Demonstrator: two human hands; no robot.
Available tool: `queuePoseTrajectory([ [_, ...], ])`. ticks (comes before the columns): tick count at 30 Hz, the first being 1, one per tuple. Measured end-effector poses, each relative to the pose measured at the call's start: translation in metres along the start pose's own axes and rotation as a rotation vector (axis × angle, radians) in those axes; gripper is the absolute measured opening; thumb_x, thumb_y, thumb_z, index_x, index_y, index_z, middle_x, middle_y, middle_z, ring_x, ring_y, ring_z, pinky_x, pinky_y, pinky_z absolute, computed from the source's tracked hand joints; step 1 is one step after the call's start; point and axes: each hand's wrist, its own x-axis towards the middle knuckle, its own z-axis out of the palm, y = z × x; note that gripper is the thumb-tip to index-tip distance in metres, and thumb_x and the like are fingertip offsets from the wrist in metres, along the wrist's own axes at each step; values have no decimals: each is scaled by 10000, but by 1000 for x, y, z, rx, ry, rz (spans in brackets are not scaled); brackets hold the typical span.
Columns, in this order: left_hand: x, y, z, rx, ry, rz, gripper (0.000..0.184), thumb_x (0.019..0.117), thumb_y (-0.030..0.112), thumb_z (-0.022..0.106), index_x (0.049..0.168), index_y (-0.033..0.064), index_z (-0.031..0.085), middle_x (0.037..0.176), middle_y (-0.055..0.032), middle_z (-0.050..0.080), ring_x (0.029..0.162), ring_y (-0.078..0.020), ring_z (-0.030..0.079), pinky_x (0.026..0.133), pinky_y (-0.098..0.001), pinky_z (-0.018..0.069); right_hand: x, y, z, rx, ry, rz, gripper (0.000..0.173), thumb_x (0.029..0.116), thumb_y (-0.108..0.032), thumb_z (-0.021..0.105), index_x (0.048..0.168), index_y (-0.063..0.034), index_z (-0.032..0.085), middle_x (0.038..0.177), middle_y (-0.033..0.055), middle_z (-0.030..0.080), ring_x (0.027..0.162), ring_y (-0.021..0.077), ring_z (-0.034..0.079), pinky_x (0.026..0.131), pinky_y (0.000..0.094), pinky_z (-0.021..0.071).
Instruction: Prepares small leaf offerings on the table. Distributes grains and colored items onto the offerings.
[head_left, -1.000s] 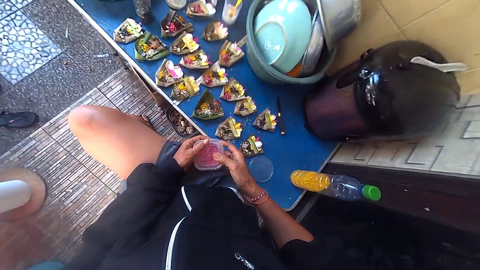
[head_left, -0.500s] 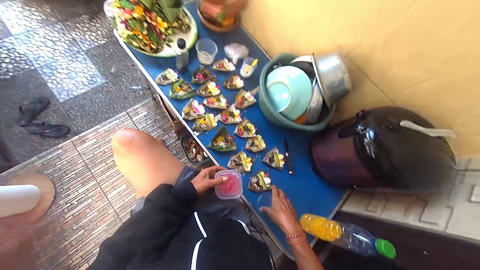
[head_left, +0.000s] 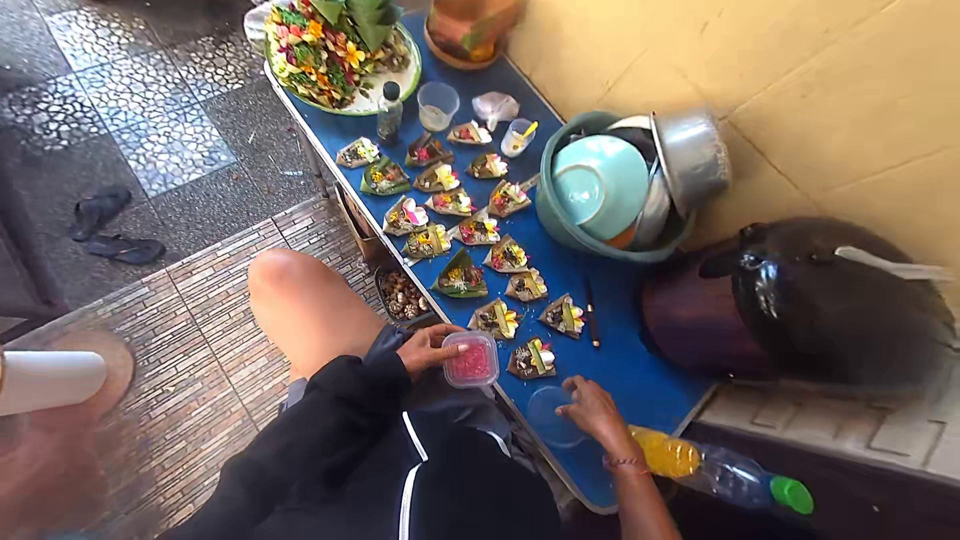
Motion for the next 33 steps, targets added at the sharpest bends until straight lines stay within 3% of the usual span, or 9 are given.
queuePoseTrajectory([
  [5,3,-1,3,-5,10,-9,353,1002,70,600,1322,-48,511,1095,-95,693,945,-120,705,872,-300,592,-7,-5,-33,73,-158,-239,256,976,4,556,1134,-42,753,1073,152,736,1005,279,685,948,523,503],
  [9,10,-1,11,50,-21,-35,344,1010,80,602,1319,-47,523,1095,-108,696,946,-121,703,873,-301,590,-11,-30,-9,192,-140,-377,428,963,-124,347,987,-60,769,684,-8,559,642,112,483,674,387,429],
  [14,18,-2,21,176,-108,-28,366,988,106,640,1302,-54,540,1094,-109,705,946,-104,705,891,-293,587,-13,-51,23,514,-110,-482,426,1062,-385,420,788,-147,643,616,-137,476,567,-27,458,605,210,420],
  [17,23,-5,28,257,-157,-4,399,974,129,666,1303,-58,544,1114,-114,693,950,-81,690,897,-272,570,-13,-53,21,555,-125,-437,402,991,-438,594,1086,-74,734,879,-44,696,778,2,636,764,235,539],
  [20,29,-4,35,295,-202,-6,412,984,129,659,1328,-59,532,1139,-141,684,957,-94,687,901,-277,564,-18,-58,17,701,-183,-425,398,979,-311,639,1264,-35,672,1103,13,743,1014,31,694,944,245,560],
  [24,32,-1,46,268,-252,-8,445,996,139,643,1371,-46,492,1166,-150,675,982,-109,689,907,-289,568,-25,-57,6,915,-256,-376,292,931,-207,621,1162,-46,695,1002,-16,745,896,32,697,813,219,579],
  [28,33,5,39,396,-212,82,584,1018,233,571,1517,-22,406,1491,-238,494,1322,-275,552,1087,-397,466,-22,-38,-19,973,86,-201,182,983,-164,533,897,-105,681,647,-97,604,477,-45,459,454,137,389],
  [31,31,11,18,432,-89,141,478,1043,233,533,1448,-18,493,1400,-213,579,1228,-253,617,1038,-396,506,1,3,-23,753,435,46,275,999,-283,612,928,-44,727,829,38,680,759,91,618,727,335,511],
  [33,26,14,5,440,-21,178,439,1033,228,548,1388,-30,542,1319,-195,627,1137,-221,660,982,-375,539,12,20,-15,687,536,179,386,993,-342,622,948,30,714,948,159,687,925,232,634,855,494,478],
])
